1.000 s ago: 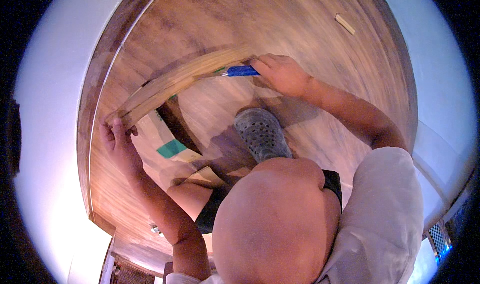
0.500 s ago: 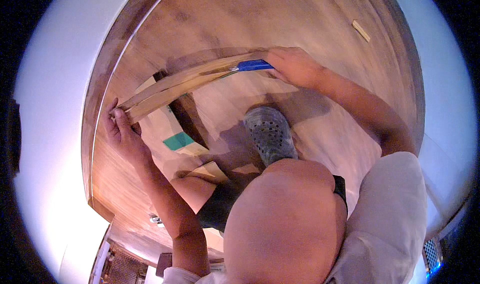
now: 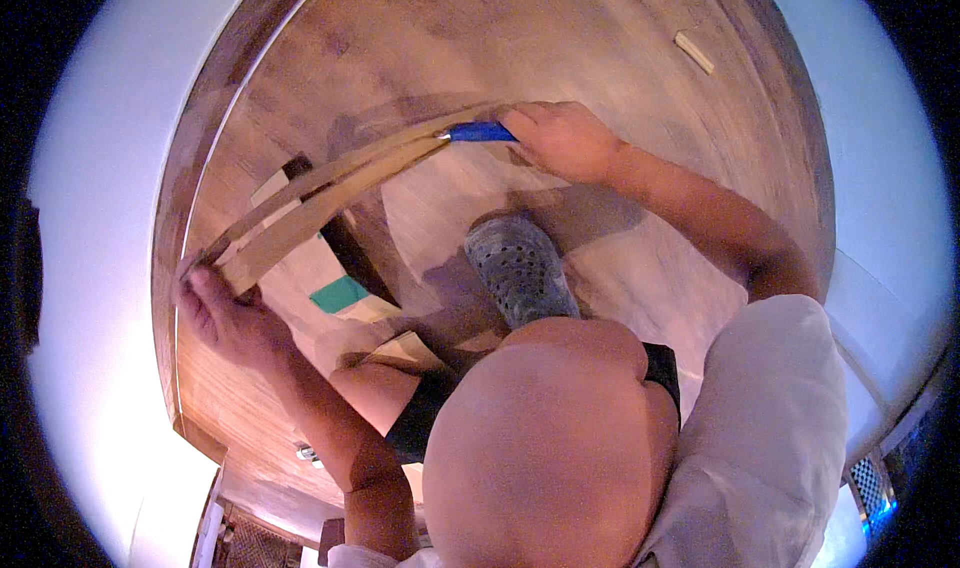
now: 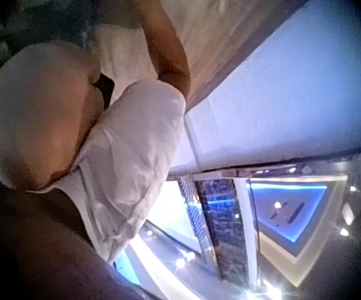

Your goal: The person is installing wooden flooring planks along a wall. They use a utility knife to trim the ends of the planks and a small wooden tapping block to fit the planks tightly together. The person repeatedly measures, cuts, and taps the planks into place.

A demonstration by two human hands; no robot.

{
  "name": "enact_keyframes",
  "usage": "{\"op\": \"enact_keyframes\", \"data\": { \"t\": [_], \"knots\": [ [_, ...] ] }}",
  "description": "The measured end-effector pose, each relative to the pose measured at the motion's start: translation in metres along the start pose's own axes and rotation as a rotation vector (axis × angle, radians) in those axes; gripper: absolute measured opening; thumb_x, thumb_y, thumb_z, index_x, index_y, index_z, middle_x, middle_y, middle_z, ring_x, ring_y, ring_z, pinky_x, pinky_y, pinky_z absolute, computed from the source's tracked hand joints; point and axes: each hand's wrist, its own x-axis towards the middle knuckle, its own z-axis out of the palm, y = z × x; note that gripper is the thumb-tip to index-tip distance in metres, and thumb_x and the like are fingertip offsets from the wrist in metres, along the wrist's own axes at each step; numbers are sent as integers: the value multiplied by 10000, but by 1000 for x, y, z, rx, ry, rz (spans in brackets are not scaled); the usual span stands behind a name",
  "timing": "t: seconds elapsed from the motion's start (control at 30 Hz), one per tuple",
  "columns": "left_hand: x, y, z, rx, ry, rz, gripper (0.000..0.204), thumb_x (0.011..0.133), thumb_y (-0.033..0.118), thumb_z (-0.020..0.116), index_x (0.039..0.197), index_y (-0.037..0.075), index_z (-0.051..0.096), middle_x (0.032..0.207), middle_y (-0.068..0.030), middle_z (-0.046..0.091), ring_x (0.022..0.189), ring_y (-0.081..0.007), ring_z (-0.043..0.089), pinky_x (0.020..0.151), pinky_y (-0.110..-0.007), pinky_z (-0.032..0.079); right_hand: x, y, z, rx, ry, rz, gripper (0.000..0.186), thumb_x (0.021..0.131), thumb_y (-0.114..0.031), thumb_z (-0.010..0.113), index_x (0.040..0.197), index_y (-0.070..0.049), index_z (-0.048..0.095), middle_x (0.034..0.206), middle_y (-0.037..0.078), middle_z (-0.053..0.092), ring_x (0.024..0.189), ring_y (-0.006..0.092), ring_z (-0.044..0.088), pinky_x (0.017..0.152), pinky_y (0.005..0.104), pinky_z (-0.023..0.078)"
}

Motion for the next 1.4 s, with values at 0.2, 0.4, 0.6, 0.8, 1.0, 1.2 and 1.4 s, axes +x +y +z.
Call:
{"op": "enact_keyframes", "data": {
  "t": [0.2, 0.4, 0.6, 0.8, 1.0, 1.2, 1.4],
  "knots": [
    [0, 26, -21, 74, 46, 243, 274, 1137, 233, 481, 1166, -4, 614, 1009, -84, 627, 846, -129, 610, 759, -263, 540, -25, 21, -14, -43, 62, 148, 359, 916, -157, 690, 1240, -52, 575, 1048, 177, 667, 942, 406, 689, 787, 492, 569],
    [4, 34, -41, 1248, 108, 783, 284, 1144, 264, 457, 1196, 8, 569, 1030, -102, 623, 906, -153, 666, 799, -296, 580, -66, 84, -29, -275, 173, 385, 291, 974, -187, 632, 1243, -89, 579, 1043, 193, 702, 895, 422, 708, 719, 524, 561],
    [-2, 10, -14, 300, 86, -31, 284, 1123, 333, 502, 1170, 56, 540, 1090, -105, 611, 941, -168, 666, 718, -294, 591, -170, 143, -24, -380, 201, 789, 308, 1041, -310, 599, 1252, -87, 573, 1072, 240, 693, 898, 445, 700, 727, 552, 547],
    [-43, -105, 47, -153, -135, -404, 287, 1115, 310, 550, 1235, 49, 568, 814, -5, 579, 595, -81, 499, 492, -228, 405, -205, 125, 26, -572, 341, 889, 410, 997, -362, 664, 1245, -46, 586, 1209, 240, 655, 1100, 443, 637, 916, 538, 526],
    [-83, -150, 58, 28, -175, -503, 449, 1099, 286, 590, 1423, -10, 494, 781, -18, 595, 572, -92, 507, 473, -251, 380, -122, 59, 42, 47, 432, 741, 433, 1010, -232, 683, 1389, -51, 580, 1241, 226, 669, 1188, 376, 647, 1028, 446, 506],
    [-99, -154, 48, 807, -212, 16, 505, 999, 272, 725, 1399, 9, 564, 1137, -170, 639, 995, -267, 642, 845, -411, 522, -47, 77, 40, 485, 511, 808, 493, 985, -277, 728, 1379, -17, 590, 1067, 169, 726, 959, 289, 717, 859, 412, 557],
    [-100, -167, 81, 870, -527, 506, 338, 911, 247, 776, 1202, 94, 701, 1292, -144, 622, 1222, -385, 576, 1019, -515, 465, -28, 102, 51, 449, 485, 837, 433, 943, -324, 773, 1216, 7, 712, 1038, 185, 771, 941, 287, 752, 837, 403, 562]
  ]
}}
